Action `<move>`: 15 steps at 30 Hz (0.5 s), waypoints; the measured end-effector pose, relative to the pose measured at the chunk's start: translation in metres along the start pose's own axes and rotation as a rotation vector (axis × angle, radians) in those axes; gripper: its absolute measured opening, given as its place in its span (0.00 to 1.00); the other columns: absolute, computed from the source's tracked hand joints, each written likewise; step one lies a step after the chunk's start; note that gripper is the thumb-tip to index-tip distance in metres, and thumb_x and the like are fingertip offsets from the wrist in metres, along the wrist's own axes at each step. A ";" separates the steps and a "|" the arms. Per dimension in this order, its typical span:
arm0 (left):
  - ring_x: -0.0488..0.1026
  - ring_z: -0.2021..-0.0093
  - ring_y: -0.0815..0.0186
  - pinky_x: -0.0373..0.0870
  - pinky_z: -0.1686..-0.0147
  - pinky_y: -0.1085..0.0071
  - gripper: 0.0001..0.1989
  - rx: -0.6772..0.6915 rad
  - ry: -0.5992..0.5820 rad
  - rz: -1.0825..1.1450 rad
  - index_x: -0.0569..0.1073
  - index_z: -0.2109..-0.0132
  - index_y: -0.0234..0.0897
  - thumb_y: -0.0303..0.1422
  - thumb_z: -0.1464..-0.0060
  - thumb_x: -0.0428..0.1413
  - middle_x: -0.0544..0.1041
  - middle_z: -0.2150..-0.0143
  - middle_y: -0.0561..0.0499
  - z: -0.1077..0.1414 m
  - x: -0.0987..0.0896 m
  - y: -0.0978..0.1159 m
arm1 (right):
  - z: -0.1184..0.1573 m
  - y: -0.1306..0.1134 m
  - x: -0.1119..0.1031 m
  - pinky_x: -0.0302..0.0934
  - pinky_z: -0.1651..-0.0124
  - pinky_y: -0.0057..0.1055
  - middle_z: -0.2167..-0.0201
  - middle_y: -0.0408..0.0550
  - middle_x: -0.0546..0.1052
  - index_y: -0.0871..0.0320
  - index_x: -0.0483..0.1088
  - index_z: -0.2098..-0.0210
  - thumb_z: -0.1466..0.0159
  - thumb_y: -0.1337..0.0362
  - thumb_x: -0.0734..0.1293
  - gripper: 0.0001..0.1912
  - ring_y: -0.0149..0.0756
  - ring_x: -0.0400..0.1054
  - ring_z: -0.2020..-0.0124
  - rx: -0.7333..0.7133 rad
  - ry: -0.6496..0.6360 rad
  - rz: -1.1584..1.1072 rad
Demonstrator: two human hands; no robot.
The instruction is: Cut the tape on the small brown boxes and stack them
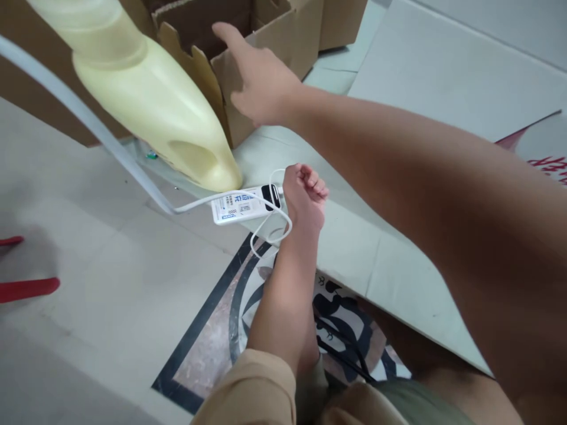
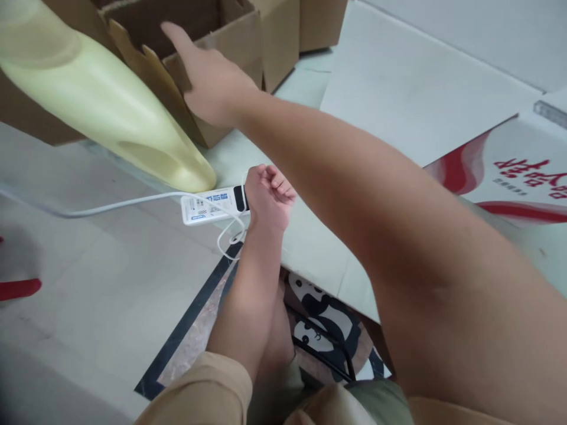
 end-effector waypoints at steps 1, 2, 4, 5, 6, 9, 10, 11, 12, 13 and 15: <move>0.53 0.85 0.77 0.50 0.83 0.75 0.17 0.003 0.004 0.006 0.61 0.73 0.39 0.38 0.35 0.49 0.53 0.82 0.60 0.000 -0.002 0.002 | -0.006 -0.001 0.001 0.46 0.71 0.05 0.76 0.30 0.59 0.60 0.54 0.31 0.42 0.69 0.57 0.38 0.33 0.78 0.54 0.001 0.031 0.060; 0.54 0.85 0.77 0.50 0.82 0.75 0.17 0.011 0.006 0.006 0.61 0.73 0.39 0.38 0.35 0.49 0.54 0.82 0.60 0.000 -0.004 0.004 | -0.009 -0.001 0.001 0.42 0.72 0.04 0.76 0.32 0.55 0.62 0.59 0.35 0.43 0.69 0.59 0.35 0.41 0.76 0.48 -0.004 0.071 0.114; 0.54 0.85 0.77 0.50 0.82 0.75 0.16 0.029 0.013 -0.008 0.62 0.73 0.39 0.37 0.35 0.50 0.54 0.81 0.60 0.001 -0.007 0.008 | -0.008 0.003 -0.001 0.44 0.72 0.06 0.76 0.32 0.51 0.65 0.65 0.50 0.44 0.70 0.62 0.21 0.52 0.74 0.44 -0.016 0.137 0.177; 0.54 0.85 0.77 0.50 0.82 0.75 0.16 0.037 0.018 -0.014 0.61 0.73 0.39 0.37 0.35 0.50 0.54 0.81 0.60 0.001 -0.008 0.010 | -0.005 0.009 -0.004 0.52 0.73 0.11 0.76 0.32 0.52 0.64 0.63 0.58 0.44 0.71 0.63 0.13 0.54 0.74 0.45 0.002 0.157 0.190; 0.53 0.85 0.77 0.50 0.82 0.75 0.17 0.044 0.019 -0.016 0.61 0.73 0.39 0.36 0.35 0.50 0.54 0.81 0.60 0.002 -0.009 0.010 | 0.000 0.017 -0.008 0.61 0.71 0.20 0.76 0.33 0.55 0.61 0.58 0.64 0.43 0.71 0.63 0.09 0.55 0.74 0.45 0.040 0.178 0.209; 0.50 0.86 0.77 0.47 0.83 0.74 0.18 0.041 -0.015 -0.022 0.56 0.75 0.39 0.35 0.36 0.49 0.51 0.82 0.60 0.004 -0.007 0.005 | 0.020 0.047 -0.028 0.66 0.50 0.58 0.64 0.44 0.71 0.56 0.52 0.64 0.38 0.69 0.61 0.09 0.60 0.71 0.41 0.190 0.202 0.339; 0.49 0.86 0.76 0.46 0.84 0.74 0.19 0.040 -0.031 -0.027 0.55 0.75 0.39 0.35 0.36 0.49 0.50 0.83 0.60 0.004 -0.005 0.003 | 0.030 0.056 -0.037 0.61 0.44 0.64 0.59 0.49 0.73 0.57 0.53 0.60 0.37 0.68 0.59 0.07 0.61 0.69 0.39 0.232 0.200 0.386; 0.48 0.86 0.76 0.45 0.84 0.73 0.19 0.040 -0.040 -0.031 0.54 0.75 0.39 0.34 0.37 0.49 0.49 0.83 0.60 0.005 -0.004 0.001 | 0.041 0.064 -0.047 0.58 0.41 0.65 0.54 0.53 0.74 0.59 0.55 0.55 0.35 0.67 0.57 0.09 0.62 0.68 0.38 0.260 0.200 0.419; 0.47 0.87 0.76 0.44 0.84 0.73 0.19 0.044 -0.037 -0.035 0.54 0.75 0.40 0.34 0.37 0.49 0.48 0.83 0.60 0.005 -0.003 -0.001 | 0.054 0.072 -0.058 0.56 0.39 0.65 0.52 0.55 0.74 0.61 0.56 0.51 0.35 0.67 0.56 0.13 0.62 0.67 0.37 0.276 0.212 0.439; 0.46 0.87 0.76 0.43 0.85 0.73 0.18 0.055 -0.026 -0.035 0.54 0.75 0.40 0.34 0.37 0.49 0.48 0.83 0.60 0.005 -0.004 -0.001 | 0.069 0.077 -0.069 0.57 0.37 0.64 0.50 0.56 0.74 0.62 0.57 0.48 0.35 0.67 0.56 0.16 0.61 0.67 0.38 0.280 0.228 0.445; 0.45 0.87 0.76 0.42 0.85 0.73 0.18 0.097 0.027 -0.030 0.52 0.76 0.40 0.33 0.38 0.48 0.46 0.84 0.61 0.005 -0.007 0.000 | 0.109 0.088 -0.093 0.58 0.37 0.59 0.51 0.54 0.75 0.61 0.60 0.46 0.36 0.68 0.59 0.19 0.58 0.69 0.42 0.271 0.277 0.431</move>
Point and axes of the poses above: each hand's wrist, its own z-axis away from the middle knuckle, its own x-axis out of the palm, y = z × x, the point moved 8 cm from there along -z, towards the middle knuckle
